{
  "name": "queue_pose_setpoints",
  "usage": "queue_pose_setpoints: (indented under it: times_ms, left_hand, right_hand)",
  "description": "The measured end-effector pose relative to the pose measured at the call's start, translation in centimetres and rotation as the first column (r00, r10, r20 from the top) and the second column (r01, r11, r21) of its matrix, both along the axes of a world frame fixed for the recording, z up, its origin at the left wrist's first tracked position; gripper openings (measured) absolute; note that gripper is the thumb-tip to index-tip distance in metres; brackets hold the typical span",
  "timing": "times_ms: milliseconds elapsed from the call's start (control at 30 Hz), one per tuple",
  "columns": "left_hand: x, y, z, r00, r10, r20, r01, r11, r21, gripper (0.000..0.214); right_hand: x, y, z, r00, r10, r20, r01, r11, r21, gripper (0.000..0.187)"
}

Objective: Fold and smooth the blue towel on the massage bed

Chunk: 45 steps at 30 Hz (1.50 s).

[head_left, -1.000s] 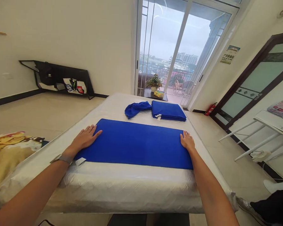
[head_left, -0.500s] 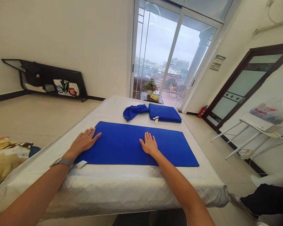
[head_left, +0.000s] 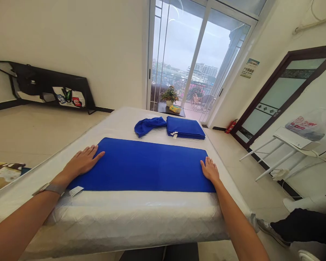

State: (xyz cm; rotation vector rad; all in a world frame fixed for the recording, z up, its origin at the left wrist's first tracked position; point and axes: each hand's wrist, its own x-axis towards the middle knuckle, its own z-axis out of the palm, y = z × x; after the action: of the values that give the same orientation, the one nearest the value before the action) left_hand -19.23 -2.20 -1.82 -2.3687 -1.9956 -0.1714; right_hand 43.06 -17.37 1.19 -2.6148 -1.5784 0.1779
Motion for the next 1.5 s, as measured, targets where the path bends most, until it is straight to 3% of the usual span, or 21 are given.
queue_pose_setpoints:
  times_ms: [133,267,367,467,567,633,700,767,833,933,1000,1067,1167,1267,1367,1500]
  left_hand:
    - [0.2,-0.8,1.1,0.998,0.017,-0.065,-0.018,1.000,-0.015,0.070]
    - [2.3,-2.2,2.7,0.994,0.001,-0.105,0.021,0.978,0.208,0.080]
    - [7.3,-3.7,3.8,0.991,-0.091,-0.098,0.114,0.960,0.255,0.087]
    - [15.0,-5.3,4.0,0.966,-0.255,-0.048,0.259,0.957,0.133,0.087]
    - [22.3,-6.9,3.2,0.899,-0.438,0.031,0.435,0.898,0.072,0.083]
    - [25.2,-7.7,2.5,0.876,-0.476,0.081,0.473,0.880,0.047,0.082]
    - [26.1,-8.2,1.9,0.883,-0.453,0.118,0.455,0.890,0.011,0.081]
    - [25.0,-8.2,1.5,0.898,-0.419,0.135,0.426,0.904,-0.024,0.082]
    - [22.3,-7.9,1.3,0.910,-0.394,0.131,0.402,0.914,-0.049,0.082]
    - [16.3,-7.3,1.4,0.948,-0.299,0.108,0.309,0.946,-0.097,0.085]
    - [11.6,-7.0,1.4,0.981,-0.172,0.088,0.181,0.977,-0.109,0.087]
    - [7.0,-7.1,1.2,0.997,-0.031,0.068,0.037,0.996,-0.079,0.088]
    - [1.8,-7.3,0.7,0.998,0.034,0.050,-0.033,0.999,-0.017,0.085]
    - [-0.1,-7.5,0.1,0.996,0.050,0.077,-0.050,0.999,-0.004,0.088]
    - [0.2,-7.4,-0.2,0.990,0.066,0.125,-0.068,0.998,0.018,0.091]
    - [0.5,-7.4,-0.4,0.985,0.037,0.170,-0.046,0.998,0.047,0.087]
  right_hand:
    - [0.0,-0.1,-0.4,1.000,0.006,0.004,-0.006,0.999,0.034,0.076]
    - [-0.3,0.0,-0.5,1.000,0.018,-0.012,-0.017,0.999,0.047,0.075]
    - [-0.3,-0.1,-0.6,0.999,0.017,-0.029,-0.015,0.998,0.066,0.075]
    - [-0.3,-0.1,-0.6,0.999,0.015,-0.042,-0.011,0.997,0.081,0.075]
    - [-0.3,-0.2,-0.5,0.999,0.016,-0.045,-0.012,0.997,0.078,0.075]
    - [-0.4,-0.2,-0.4,0.999,0.017,-0.038,-0.014,0.997,0.071,0.075]
    - [-0.3,-0.2,-0.3,0.999,0.014,-0.029,-0.012,0.998,0.066,0.075]
    - [-0.2,-0.1,-0.4,1.000,0.011,-0.022,-0.010,0.998,0.064,0.075]
    - [-0.1,0.0,-0.5,1.000,0.014,-0.018,-0.013,0.998,0.063,0.075]
    - [0.2,0.1,-0.8,1.000,0.018,-0.016,-0.017,0.997,0.073,0.076]
    - [0.3,0.2,-0.9,1.000,0.018,-0.010,-0.017,0.997,0.074,0.076]
    - [0.2,0.2,-0.9,1.000,0.015,0.002,-0.016,0.998,0.063,0.075]
    - [0.0,0.2,-0.6,1.000,0.008,0.018,-0.009,0.999,0.040,0.075]
    - [-0.3,-0.1,0.0,0.999,-0.003,0.045,0.003,1.000,0.008,0.074]
    - [-1.4,-0.4,1.1,0.986,-0.016,0.168,0.012,1.000,0.027,0.069]
    - [-6.9,0.0,2.8,0.944,0.085,0.318,-0.138,0.979,0.148,0.062]
